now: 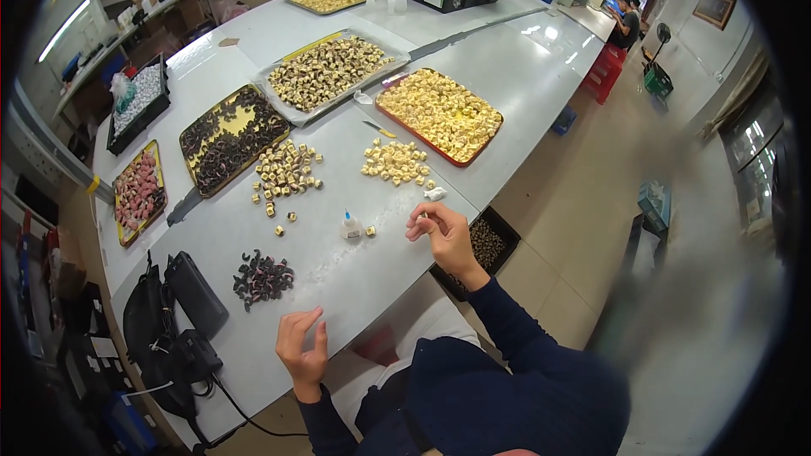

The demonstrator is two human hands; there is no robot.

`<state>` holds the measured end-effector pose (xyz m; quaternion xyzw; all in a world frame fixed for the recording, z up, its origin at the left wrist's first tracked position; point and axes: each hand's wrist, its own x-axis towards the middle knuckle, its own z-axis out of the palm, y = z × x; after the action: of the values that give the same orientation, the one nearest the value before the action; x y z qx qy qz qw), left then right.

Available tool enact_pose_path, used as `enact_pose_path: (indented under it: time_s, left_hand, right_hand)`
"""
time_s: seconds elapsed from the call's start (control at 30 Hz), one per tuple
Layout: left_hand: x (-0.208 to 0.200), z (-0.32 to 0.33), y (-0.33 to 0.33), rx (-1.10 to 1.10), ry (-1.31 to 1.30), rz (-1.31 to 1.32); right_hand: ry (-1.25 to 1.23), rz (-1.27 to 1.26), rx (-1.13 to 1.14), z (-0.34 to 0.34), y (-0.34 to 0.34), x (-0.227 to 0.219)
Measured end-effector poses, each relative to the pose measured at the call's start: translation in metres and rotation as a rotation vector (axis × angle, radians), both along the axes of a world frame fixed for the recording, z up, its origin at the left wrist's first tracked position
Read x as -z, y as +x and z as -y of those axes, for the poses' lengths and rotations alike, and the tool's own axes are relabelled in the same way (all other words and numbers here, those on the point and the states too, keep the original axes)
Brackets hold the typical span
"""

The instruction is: Applying glue and assembling small plastic components and metal rings at a factory workstation.

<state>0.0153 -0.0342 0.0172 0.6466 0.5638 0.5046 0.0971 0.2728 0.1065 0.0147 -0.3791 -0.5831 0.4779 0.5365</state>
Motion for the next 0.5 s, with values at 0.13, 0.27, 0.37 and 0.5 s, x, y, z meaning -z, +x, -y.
enact_pose_path:
  time_s: [0.13,0.27,0.37,0.5]
  left_hand:
    - [0.004,0.0,-0.001,-0.003,0.016,-0.011]
    - [0.004,0.0,-0.001,-0.007,0.022,-0.017]
    - [0.001,0.0,0.0,-0.009,0.004,-0.022]
    - [0.002,-0.001,0.0,-0.007,0.007,-0.019]
  right_hand:
    - [0.004,-0.001,-0.032,0.001,-0.002,0.0]
    - [0.01,0.017,-0.038,0.0,-0.005,-0.002]
    - [0.029,0.026,-0.021,-0.002,-0.003,0.004]
    - [0.057,0.018,0.04,-0.004,-0.002,0.005]
